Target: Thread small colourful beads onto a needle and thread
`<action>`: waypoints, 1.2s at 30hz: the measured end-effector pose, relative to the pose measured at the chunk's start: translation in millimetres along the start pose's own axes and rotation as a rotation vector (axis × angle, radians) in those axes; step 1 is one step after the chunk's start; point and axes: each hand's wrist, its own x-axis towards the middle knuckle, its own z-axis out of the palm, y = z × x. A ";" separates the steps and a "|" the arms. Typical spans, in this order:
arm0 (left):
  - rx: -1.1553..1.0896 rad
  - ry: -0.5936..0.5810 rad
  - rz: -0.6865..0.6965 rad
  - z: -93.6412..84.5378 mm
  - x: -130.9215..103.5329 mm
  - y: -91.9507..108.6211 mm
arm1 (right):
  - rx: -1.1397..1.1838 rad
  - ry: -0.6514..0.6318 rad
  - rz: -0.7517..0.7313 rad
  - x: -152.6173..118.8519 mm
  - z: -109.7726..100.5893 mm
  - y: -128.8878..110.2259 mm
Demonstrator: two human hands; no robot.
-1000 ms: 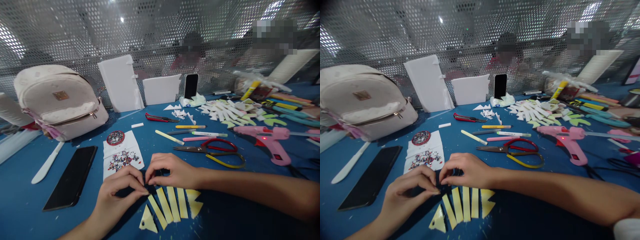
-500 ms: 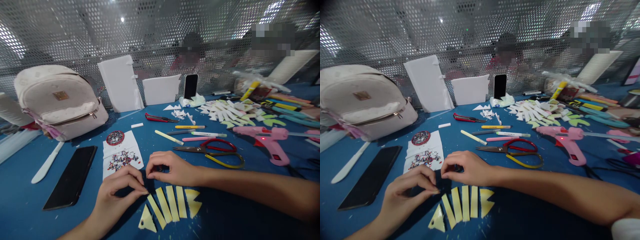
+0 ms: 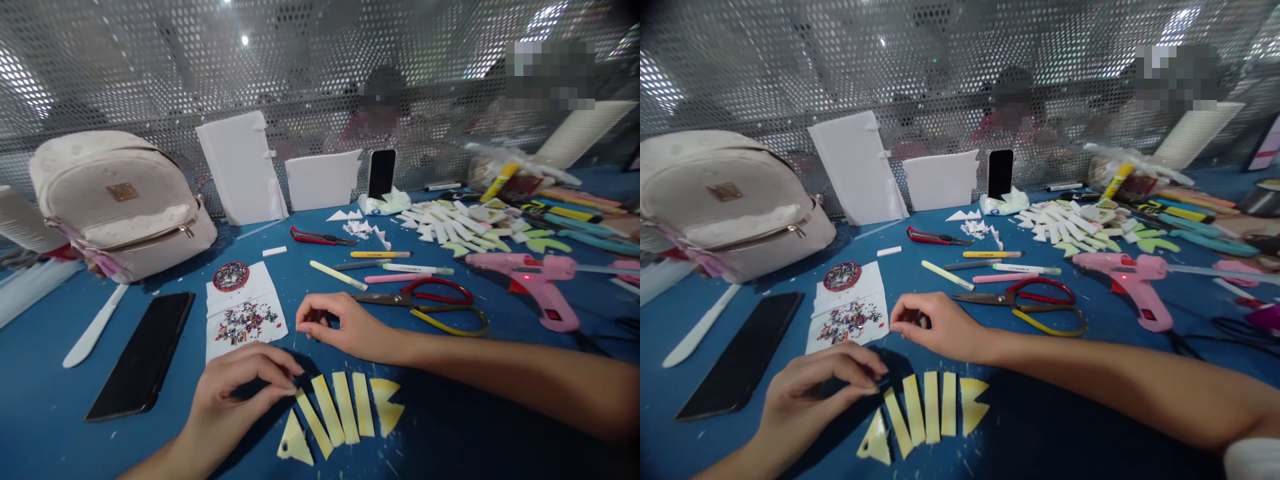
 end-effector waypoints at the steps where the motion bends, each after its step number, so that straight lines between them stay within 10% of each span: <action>1: -0.016 -0.001 -0.008 0.1 -0.9 -0.3 | 0.001 0.007 0.002 0.1 -0.2 0.0; 16: -0.033 -0.011 -0.012 0.8 -1.4 -4.2 | -0.133 -0.146 -0.280 -2.7 -1.4 8.5; 36: -0.015 0.004 0.013 -0.7 1.9 -1.4 | -0.062 -0.045 -0.122 0.9 -5.2 9.1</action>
